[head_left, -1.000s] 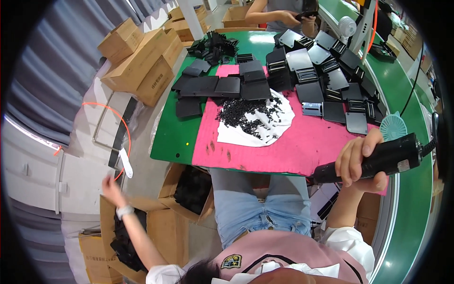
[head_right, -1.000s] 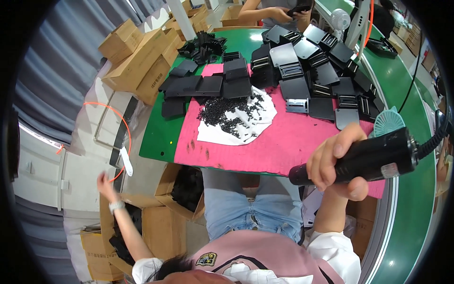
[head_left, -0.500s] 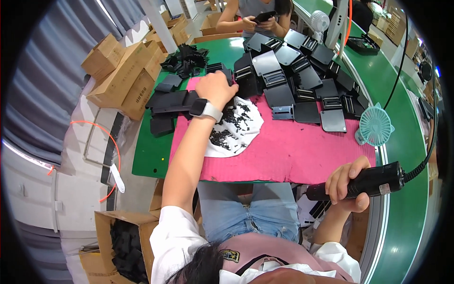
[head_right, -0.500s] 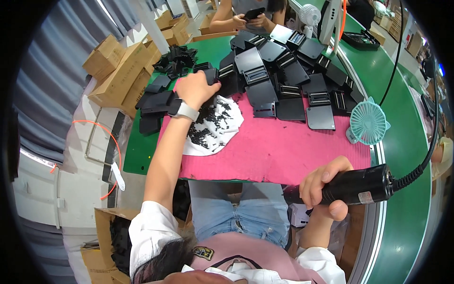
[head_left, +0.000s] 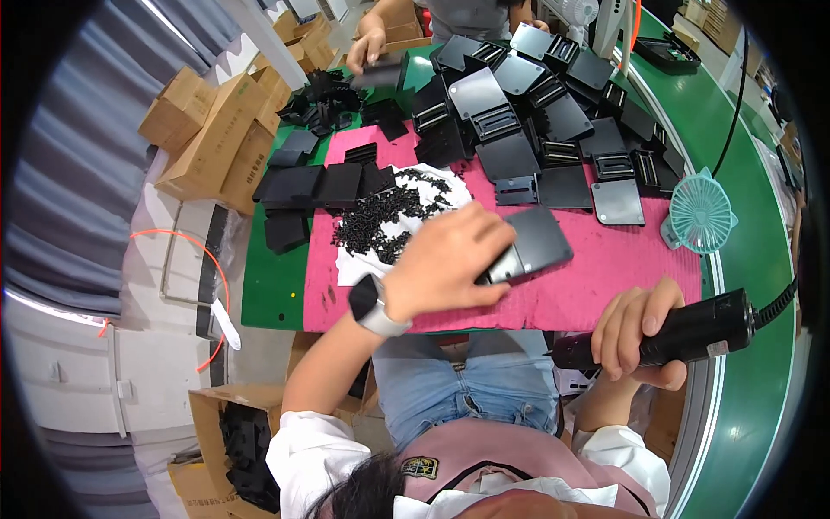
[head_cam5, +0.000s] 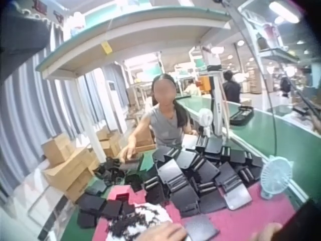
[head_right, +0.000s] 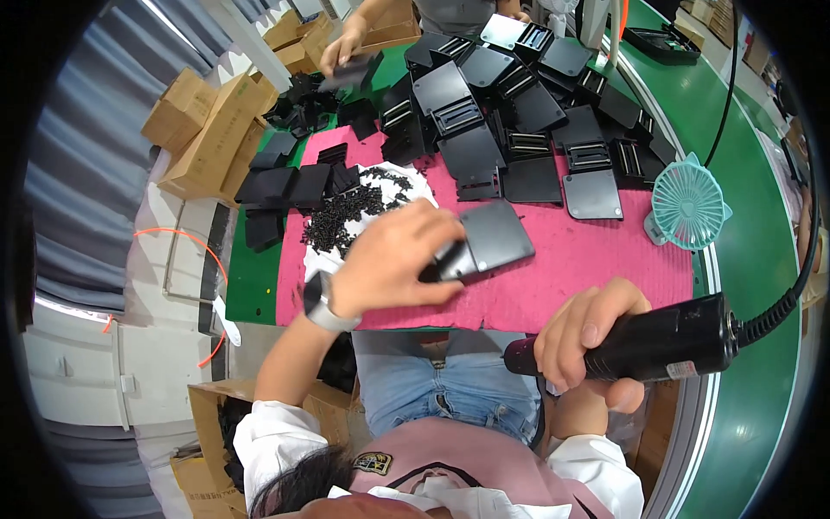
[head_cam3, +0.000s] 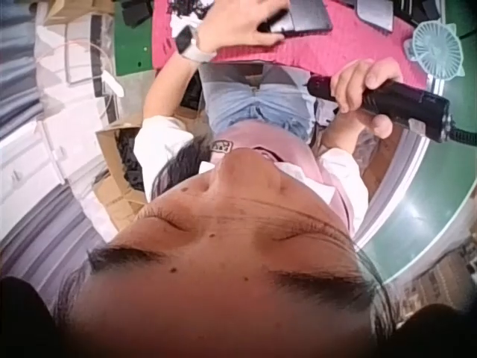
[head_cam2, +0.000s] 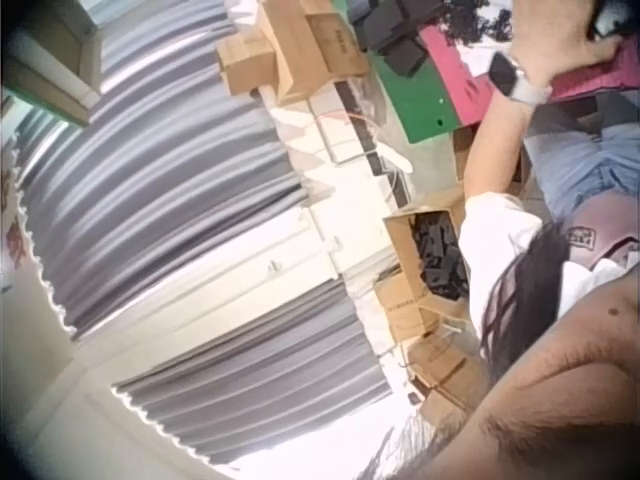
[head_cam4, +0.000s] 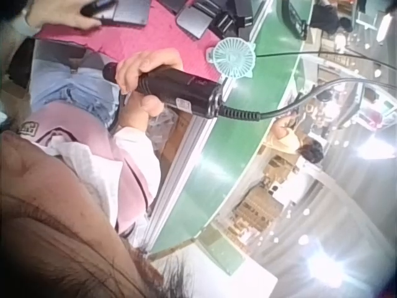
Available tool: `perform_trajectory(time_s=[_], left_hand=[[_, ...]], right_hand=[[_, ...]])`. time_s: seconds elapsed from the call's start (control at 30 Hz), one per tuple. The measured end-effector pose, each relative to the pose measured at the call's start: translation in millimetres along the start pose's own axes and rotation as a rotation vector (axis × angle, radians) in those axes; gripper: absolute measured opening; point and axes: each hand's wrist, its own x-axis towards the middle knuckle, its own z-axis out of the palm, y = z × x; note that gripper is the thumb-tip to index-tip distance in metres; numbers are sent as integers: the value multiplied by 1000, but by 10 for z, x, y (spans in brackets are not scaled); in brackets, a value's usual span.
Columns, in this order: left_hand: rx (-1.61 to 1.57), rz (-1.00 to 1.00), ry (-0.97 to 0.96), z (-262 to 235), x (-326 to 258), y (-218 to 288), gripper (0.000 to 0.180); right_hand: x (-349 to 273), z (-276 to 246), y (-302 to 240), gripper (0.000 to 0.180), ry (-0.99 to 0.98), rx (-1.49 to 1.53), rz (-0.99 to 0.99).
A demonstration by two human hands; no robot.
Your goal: Assembling plastic components by driving screws into them using an electric screwdriver.
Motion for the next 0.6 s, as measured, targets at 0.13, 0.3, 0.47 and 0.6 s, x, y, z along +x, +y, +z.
perform_trajectory(time_s=[0.13, 0.3, 0.47, 0.6], left_hand=[[-1, 47, 63, 93, -65, -21, 47], [189, -199, 330, -59, -38, -366, 15], [344, -361, 224, 35, -93, -586, 17], [305, -399, 202, 60, -74, -586, 15]], right_hand=[[28, 29, 19, 49, -4, -16, 12], [63, 5, 65, 51, -39, -1, 43], [127, 12, 110, 52, -65, 21, 62], [156, -1, 148, 54, -77, 21, 73]])
